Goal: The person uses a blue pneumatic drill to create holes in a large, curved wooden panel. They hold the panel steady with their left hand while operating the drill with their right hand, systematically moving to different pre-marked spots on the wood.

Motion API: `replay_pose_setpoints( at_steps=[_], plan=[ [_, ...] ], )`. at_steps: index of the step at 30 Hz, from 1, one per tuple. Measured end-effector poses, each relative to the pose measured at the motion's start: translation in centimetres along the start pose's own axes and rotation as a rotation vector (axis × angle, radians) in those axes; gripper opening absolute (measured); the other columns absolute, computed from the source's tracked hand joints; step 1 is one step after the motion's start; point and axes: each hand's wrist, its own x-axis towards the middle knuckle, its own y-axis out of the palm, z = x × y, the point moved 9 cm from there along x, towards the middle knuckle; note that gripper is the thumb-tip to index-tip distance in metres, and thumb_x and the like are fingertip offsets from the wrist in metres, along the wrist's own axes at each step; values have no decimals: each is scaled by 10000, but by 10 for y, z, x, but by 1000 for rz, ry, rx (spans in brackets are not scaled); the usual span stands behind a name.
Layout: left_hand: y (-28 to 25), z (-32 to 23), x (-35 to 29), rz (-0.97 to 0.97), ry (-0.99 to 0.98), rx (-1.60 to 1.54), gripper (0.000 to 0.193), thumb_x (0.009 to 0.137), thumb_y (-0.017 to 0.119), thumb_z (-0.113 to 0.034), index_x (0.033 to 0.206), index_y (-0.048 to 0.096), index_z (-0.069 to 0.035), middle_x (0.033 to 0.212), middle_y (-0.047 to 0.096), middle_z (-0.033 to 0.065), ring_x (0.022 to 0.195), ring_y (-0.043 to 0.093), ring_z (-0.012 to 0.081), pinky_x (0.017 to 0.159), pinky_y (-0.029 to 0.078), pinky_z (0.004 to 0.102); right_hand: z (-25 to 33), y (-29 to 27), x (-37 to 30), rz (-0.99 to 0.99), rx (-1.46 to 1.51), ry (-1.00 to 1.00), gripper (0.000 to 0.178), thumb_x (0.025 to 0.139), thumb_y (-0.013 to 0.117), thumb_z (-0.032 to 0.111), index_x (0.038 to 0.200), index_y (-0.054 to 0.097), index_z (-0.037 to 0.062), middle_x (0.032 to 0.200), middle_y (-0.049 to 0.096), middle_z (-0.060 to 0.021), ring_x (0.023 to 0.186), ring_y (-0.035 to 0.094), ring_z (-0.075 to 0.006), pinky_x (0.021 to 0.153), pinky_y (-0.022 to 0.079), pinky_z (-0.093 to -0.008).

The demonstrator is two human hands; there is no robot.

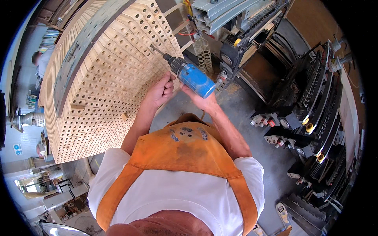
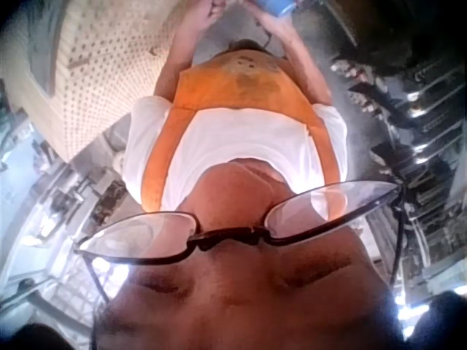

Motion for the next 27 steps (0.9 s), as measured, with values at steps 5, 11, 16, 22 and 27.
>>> replay_pose_setpoints(
  at_steps=[5, 11, 16, 22, 27],
  plan=[
    [15, -23, -12, -90, 149, 4, 323, 975, 518, -242, 1199, 543, -10, 813, 554, -7, 592, 454, 58, 519, 390, 195, 4, 1, 2, 31, 149, 95, 241, 816, 710, 112, 1049, 664, 71, 930, 688, -50, 833, 636, -134, 745, 507, -296],
    [20, -50, -11, -38, 266, 110, 312, 958, 527, -141, 1239, 539, -6, 931, 615, 33, 653, 511, 68, 554, 427, 202, 10, 2, 1, 20, 119, 89, 229, 841, 682, 107, 1062, 652, 55, 951, 689, -45, 853, 627, -116, 753, 500, -282],
    [21, -75, -10, -84, 372, 78, 262, 962, 522, -147, 1181, 560, -9, 915, 610, 32, 632, 493, 68, 521, 406, 199, 21, -3, -2, 7, 119, 16, 278, 840, 705, 143, 1094, 641, 50, 969, 693, -59, 867, 638, -134, 779, 506, -298],
    [26, -96, -10, -71, 485, -108, 225, 980, 516, -232, 1054, 577, -29, 817, 554, 0, 585, 440, 58, 474, 361, 194, 10, -13, -21, 89, 306, 166, 288, 839, 690, 118, 1113, 627, 53, 1014, 673, -78, 864, 616, -139, 707, 497, -270],
    [41, -93, -15, -37, 423, 81, 235, 978, 522, -263, 1029, 578, -40, 777, 530, -12, 556, 408, 40, 451, 330, 187, -11, -33, -24, 179, 499, 239, 336, 820, 691, 143, 1122, 603, 27, 1003, 666, -105, 864, 614, -164, 689, 491, -263]
  ],
)
